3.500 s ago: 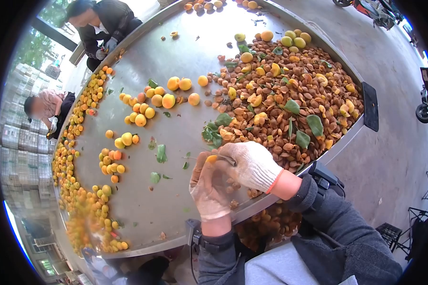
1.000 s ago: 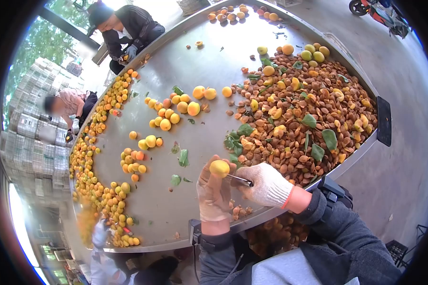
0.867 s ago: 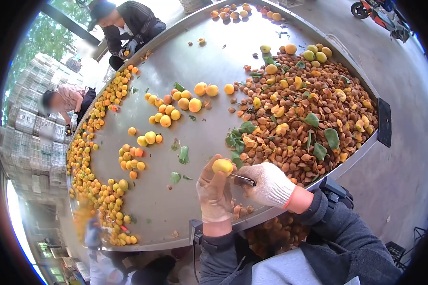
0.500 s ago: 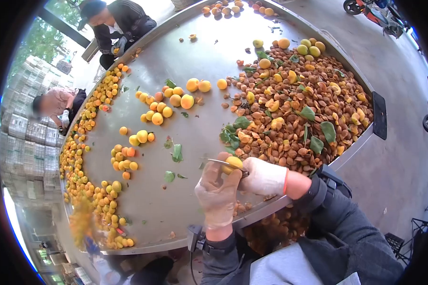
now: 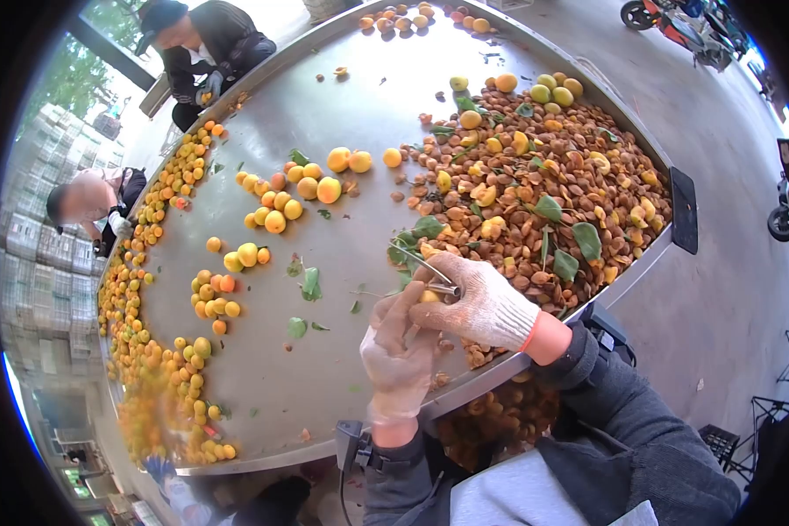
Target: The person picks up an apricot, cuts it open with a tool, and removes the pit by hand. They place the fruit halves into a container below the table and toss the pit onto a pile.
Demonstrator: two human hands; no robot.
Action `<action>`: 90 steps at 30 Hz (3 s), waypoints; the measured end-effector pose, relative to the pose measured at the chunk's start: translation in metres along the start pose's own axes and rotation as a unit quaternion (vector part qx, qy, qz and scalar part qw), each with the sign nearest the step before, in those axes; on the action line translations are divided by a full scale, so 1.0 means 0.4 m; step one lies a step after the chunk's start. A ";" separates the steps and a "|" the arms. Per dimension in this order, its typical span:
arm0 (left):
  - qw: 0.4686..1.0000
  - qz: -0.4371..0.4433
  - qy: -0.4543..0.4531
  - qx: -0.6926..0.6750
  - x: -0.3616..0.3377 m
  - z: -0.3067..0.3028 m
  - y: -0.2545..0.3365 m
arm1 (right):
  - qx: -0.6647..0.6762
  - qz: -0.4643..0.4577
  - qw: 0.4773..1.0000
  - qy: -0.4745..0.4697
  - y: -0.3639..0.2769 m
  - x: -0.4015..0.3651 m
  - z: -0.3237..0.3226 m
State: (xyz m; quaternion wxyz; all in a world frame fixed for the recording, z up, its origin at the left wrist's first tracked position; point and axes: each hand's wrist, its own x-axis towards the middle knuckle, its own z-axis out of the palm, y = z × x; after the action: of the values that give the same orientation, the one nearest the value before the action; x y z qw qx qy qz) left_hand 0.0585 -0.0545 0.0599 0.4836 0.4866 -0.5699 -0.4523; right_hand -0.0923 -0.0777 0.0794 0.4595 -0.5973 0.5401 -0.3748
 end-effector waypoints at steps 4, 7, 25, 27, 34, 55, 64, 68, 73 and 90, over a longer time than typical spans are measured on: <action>0.962 -0.165 -0.030 -0.217 -0.010 -0.011 0.022 | 0.120 0.033 0.991 -0.047 0.024 -0.005 -0.013; 0.938 -0.184 -0.017 -0.295 -0.010 -0.029 -0.001 | 0.230 0.149 0.960 -0.063 -0.019 -0.012 -0.053; 0.905 -0.260 -0.025 -0.337 -0.017 0.011 0.000 | 0.527 -0.021 0.814 0.242 -0.025 -0.021 -0.052; 0.904 -0.250 -0.041 -0.345 -0.026 0.031 -0.012 | 0.546 -0.036 0.799 0.248 -0.026 -0.019 -0.047; 0.918 -0.235 -0.075 -0.310 -0.029 0.076 -0.018 | 0.514 -0.061 0.826 0.222 -0.029 -0.038 -0.054; 0.858 -0.239 0.061 -0.451 0.008 0.028 -0.063 | 0.189 -0.105 0.950 0.223 0.028 0.037 -0.003; 0.878 -0.243 0.047 -0.410 -0.007 0.004 -0.083 | -0.316 -0.138 0.936 -0.074 0.042 -0.014 0.022; 0.900 -0.230 0.045 -0.368 -0.009 0.010 -0.083 | -0.356 -0.101 0.928 -0.050 0.052 -0.022 0.044; 0.926 -0.239 0.026 -0.293 -0.020 0.035 -0.047 | -0.189 -0.108 0.956 0.194 0.054 0.018 -0.007; 0.880 -0.143 -0.133 0.434 -0.006 0.027 -0.086 | 0.061 -0.067 0.981 0.172 0.019 0.020 -0.076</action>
State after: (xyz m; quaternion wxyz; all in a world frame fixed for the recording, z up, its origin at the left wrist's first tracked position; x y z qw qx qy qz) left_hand 0.0518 -0.0558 0.0243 0.0743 0.6591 -0.6922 -0.2844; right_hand -0.1222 -0.0898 0.0808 0.3691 -0.5293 0.5458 -0.5345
